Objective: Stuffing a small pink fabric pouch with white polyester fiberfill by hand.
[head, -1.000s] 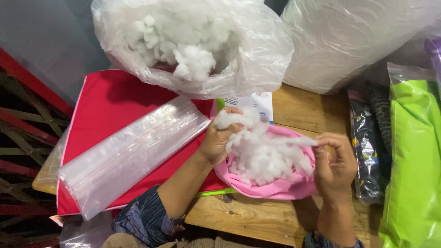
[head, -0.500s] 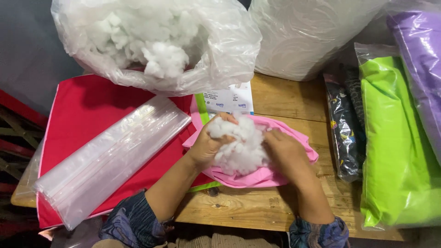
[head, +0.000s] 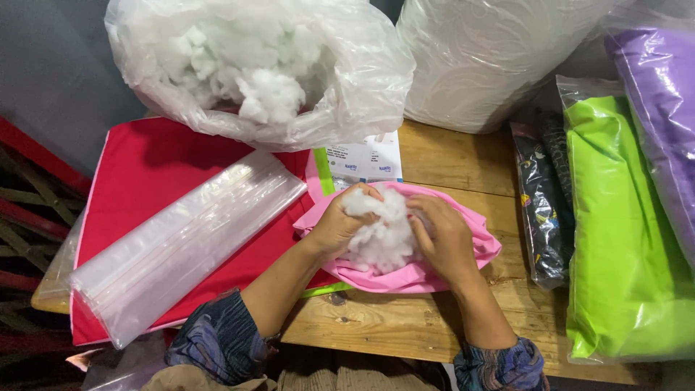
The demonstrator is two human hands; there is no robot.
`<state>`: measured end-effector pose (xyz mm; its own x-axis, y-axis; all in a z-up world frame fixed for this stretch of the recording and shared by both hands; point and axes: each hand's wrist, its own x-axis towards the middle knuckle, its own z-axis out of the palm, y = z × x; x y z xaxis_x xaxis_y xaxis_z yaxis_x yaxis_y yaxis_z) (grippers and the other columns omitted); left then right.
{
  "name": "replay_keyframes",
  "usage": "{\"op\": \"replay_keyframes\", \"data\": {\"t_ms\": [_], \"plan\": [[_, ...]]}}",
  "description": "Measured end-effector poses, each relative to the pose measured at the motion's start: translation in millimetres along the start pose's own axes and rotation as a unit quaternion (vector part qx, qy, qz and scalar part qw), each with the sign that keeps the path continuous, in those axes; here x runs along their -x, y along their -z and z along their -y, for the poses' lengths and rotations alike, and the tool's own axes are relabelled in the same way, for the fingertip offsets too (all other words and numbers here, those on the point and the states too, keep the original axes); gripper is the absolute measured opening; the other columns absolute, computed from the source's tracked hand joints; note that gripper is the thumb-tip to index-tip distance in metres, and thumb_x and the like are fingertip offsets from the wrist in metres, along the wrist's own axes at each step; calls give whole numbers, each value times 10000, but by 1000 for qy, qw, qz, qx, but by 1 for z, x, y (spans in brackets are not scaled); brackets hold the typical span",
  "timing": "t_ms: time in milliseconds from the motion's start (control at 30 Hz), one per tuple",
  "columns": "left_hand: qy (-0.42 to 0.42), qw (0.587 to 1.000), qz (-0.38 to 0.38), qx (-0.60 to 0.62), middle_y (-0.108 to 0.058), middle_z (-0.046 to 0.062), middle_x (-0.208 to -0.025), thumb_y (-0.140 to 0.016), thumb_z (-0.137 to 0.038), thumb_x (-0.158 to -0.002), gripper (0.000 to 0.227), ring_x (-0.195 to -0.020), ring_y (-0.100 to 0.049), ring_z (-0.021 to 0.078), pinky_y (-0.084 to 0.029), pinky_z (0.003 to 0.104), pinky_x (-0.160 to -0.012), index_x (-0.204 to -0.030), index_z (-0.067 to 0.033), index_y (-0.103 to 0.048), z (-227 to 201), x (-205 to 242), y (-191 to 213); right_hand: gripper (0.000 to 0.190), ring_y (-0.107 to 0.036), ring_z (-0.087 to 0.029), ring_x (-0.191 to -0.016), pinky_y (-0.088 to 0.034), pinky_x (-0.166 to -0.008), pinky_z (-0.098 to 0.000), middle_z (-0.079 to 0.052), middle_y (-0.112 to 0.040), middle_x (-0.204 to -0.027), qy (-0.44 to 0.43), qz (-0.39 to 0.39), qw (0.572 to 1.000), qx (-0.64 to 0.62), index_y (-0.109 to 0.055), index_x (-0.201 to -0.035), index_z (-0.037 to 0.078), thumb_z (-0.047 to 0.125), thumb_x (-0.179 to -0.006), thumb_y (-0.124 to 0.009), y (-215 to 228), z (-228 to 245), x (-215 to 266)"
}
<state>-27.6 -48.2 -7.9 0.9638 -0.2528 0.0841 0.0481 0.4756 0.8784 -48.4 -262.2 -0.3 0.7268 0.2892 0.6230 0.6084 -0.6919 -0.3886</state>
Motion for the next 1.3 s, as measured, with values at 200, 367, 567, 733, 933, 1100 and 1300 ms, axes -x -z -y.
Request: {"op": "replay_keyframes", "data": {"t_ms": [200, 367, 567, 733, 933, 1100, 1300], "plan": [[-8, 999, 48, -16, -732, 94, -888, -720, 84, -754, 421, -773, -722, 155, -618, 291, -692, -1133, -100, -710, -14, -1, 1, 430, -677, -353, -1143, -539, -938, -423, -152, -699, -1198, 22, -82, 988, -129, -665, -1256, 40, 283, -914, -758, 18, 40, -6], [-7, 994, 91, -54, -728, 54, -961, -760, 41, -741, 406, -870, -666, 116, -593, 302, -779, -1112, -124, -750, -13, 3, 3, 272, -730, -301, -961, -571, -832, -372, -130, -752, -1068, -29, -78, 983, -162, -749, -1129, 62, 88, -862, -797, 12, 56, -7], [-11, 996, 88, -31, -737, 67, -941, -759, 33, -755, 340, -842, -686, 129, -617, 314, -762, -1064, -103, -730, -37, 9, -1, 161, -670, -159, -932, -552, -882, -318, -123, -717, -1017, -137, -135, 934, -300, -724, -1063, -3, -77, -921, -712, 10, 30, 4], [-15, 997, 68, 23, -752, 92, -940, -747, 45, -768, 303, -803, -737, 170, -642, 335, -717, -1034, -89, -692, -17, -5, 13, 170, -654, -109, -893, -553, -861, -282, -81, -697, -1001, -206, -182, 902, -333, -693, -1068, -4, -50, -913, -747, 13, 20, 5], [-49, 995, 22, 83, -750, 120, -942, -763, 45, -764, 319, -775, -754, 201, -662, 352, -683, -1047, -67, -665, -13, -8, 20, 202, -642, -84, -906, -540, -862, -248, -51, -667, -982, -210, -213, 904, -305, -669, -1118, -9, -6, -937, -761, 21, 18, 5], [-57, 969, -23, 241, -720, 204, -970, -707, 76, -796, 321, -780, -757, 286, -636, 317, -559, -1075, -57, -619, -14, -15, 30, 175, -618, -109, -837, -549, -784, -264, -108, -654, -946, -172, -221, 927, -250, -680, -1128, -43, -40, -964, -741, 20, 10, 6], [-62, 963, -29, 262, -716, 176, -986, -690, 63, -816, 316, -806, -765, 256, -612, 250, -534, -1091, -66, -601, -27, -13, 30, 116, -644, -171, -820, -556, -755, -320, -152, -665, -959, -122, -151, 971, -143, -735, -1045, -26, -96, -952, -729, 27, 37, -7]]}}
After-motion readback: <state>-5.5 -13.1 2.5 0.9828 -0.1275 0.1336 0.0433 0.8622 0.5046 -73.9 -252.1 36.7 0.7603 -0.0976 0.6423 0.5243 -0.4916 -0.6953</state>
